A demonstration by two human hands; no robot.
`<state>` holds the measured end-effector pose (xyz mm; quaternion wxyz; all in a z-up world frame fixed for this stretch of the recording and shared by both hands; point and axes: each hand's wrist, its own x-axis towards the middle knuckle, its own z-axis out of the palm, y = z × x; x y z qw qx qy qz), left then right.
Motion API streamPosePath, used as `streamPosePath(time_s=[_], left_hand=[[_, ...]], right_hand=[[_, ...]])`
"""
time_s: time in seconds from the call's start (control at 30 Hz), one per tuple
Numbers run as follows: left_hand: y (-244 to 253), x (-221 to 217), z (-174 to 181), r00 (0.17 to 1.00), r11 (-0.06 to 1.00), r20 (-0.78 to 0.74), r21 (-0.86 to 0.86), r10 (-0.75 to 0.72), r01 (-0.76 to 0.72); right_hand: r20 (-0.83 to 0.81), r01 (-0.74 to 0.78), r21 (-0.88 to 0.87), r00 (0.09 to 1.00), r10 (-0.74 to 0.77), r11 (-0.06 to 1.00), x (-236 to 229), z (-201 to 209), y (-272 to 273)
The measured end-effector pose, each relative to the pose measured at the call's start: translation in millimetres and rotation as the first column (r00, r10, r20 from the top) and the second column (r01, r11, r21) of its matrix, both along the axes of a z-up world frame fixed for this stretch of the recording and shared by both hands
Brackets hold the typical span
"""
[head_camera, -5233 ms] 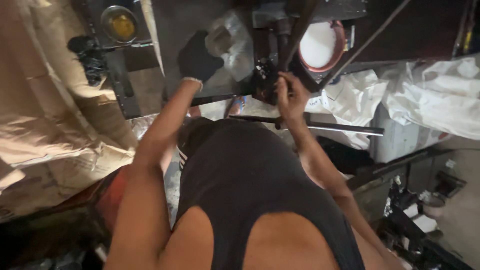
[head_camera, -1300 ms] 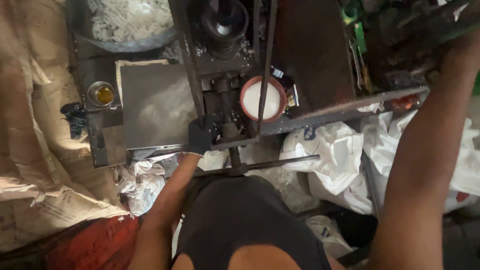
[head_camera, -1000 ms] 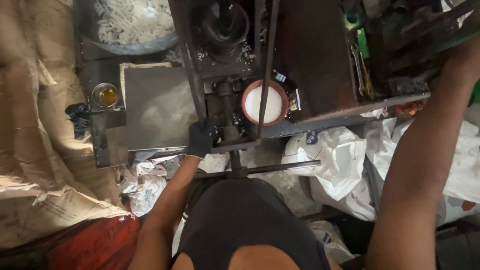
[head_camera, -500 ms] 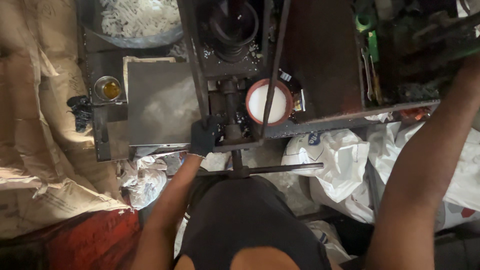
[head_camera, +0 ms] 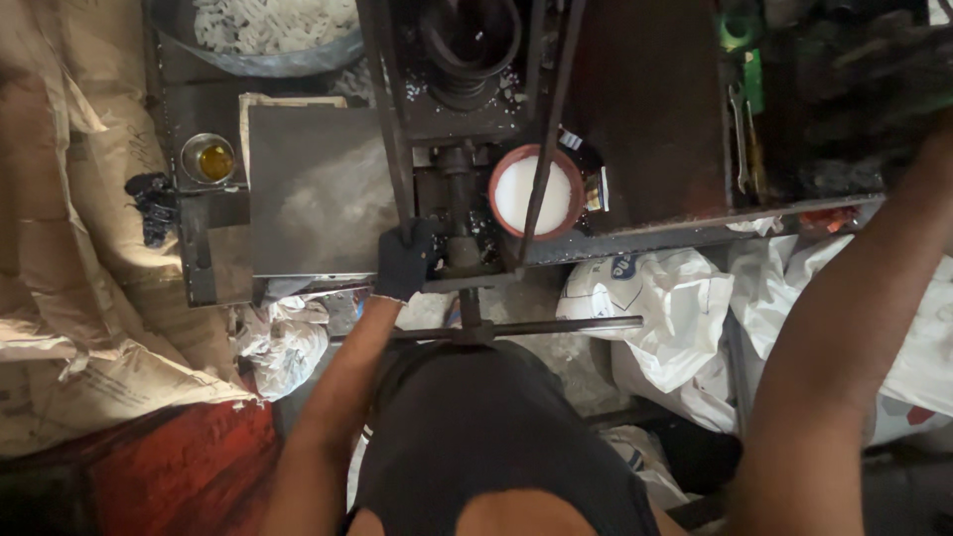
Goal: The person operates a manual press machine by turning a crank and repeatedly placing small metal pieces into the press. The person uses a gloved hand to handle the metal pieces and a bare hand to turn the crank, working in a cluttered industrial space.
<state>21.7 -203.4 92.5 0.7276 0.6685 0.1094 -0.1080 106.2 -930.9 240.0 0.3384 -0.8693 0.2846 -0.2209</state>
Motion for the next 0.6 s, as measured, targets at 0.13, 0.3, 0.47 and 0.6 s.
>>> streamPosePath(time_s=[0.13,0.3,0.47,0.6], left_hand=[[0,-1,0,0.996,0.990,0.078,0.139,-0.045,0.034],[2,-3,-23,0.997,0.995,0.074,0.103,-0.003,-0.005],[7,1,-37,0.936,0.940,0.338,0.341,-0.101,-0.022],[0,3,-26,1.000,0.985,-0.011,0.171,-0.003,0.004]], right_hand=[[0.005,0.002,0.007,1.000,-0.002,1.000,-7,-5,0],[0.017,0.006,0.026,1.000,-0.006,1.000,-11,-13,3],[0.034,0.025,0.027,0.999,-0.026,0.999,-29,-13,1],[0.046,0.026,0.024,0.999,-0.027,0.999,-45,-9,-2]])
